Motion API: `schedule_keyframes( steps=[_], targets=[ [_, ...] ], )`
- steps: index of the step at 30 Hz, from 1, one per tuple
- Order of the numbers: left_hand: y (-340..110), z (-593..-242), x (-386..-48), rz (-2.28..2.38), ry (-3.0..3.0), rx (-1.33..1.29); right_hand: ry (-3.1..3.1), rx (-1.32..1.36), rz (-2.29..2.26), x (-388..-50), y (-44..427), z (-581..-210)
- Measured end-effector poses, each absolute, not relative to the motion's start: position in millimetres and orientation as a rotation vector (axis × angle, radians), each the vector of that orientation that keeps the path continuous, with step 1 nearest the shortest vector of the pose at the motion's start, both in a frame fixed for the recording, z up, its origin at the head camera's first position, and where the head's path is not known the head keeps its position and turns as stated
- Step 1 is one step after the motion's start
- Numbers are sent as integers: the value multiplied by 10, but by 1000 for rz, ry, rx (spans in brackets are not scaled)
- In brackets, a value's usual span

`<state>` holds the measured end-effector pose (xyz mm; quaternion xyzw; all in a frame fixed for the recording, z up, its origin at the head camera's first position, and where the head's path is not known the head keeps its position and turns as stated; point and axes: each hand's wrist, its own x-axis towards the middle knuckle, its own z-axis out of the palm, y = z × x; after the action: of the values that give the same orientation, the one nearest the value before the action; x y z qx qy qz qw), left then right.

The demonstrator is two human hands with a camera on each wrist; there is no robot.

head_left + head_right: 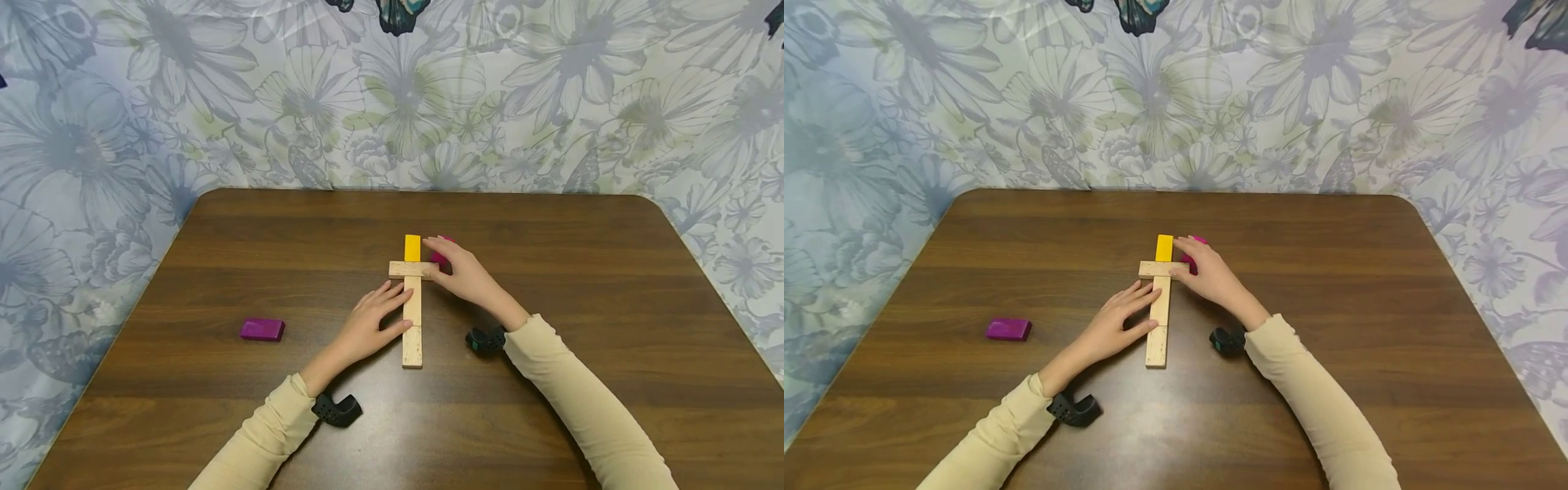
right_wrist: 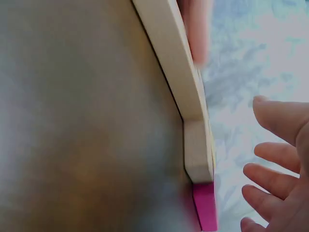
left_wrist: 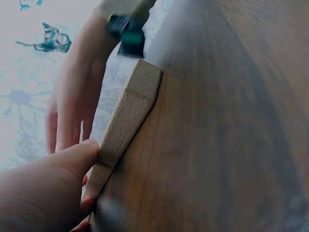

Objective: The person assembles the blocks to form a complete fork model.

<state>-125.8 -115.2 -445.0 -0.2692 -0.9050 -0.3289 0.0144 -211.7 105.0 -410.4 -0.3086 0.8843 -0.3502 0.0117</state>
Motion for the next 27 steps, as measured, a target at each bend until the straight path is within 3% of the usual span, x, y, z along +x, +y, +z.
schedule_keyframes(
  steps=[11, 27],
  targets=[
    [-1158, -4435, -1245, -1025, -2829, -823, 2631, -1090, -958, -1542, 1001, -4204],
    [-1159, -4462, -1262, -1035, -2830, -830, 2634, -1080, -822, -1477, 1024, -4291]
  ],
)
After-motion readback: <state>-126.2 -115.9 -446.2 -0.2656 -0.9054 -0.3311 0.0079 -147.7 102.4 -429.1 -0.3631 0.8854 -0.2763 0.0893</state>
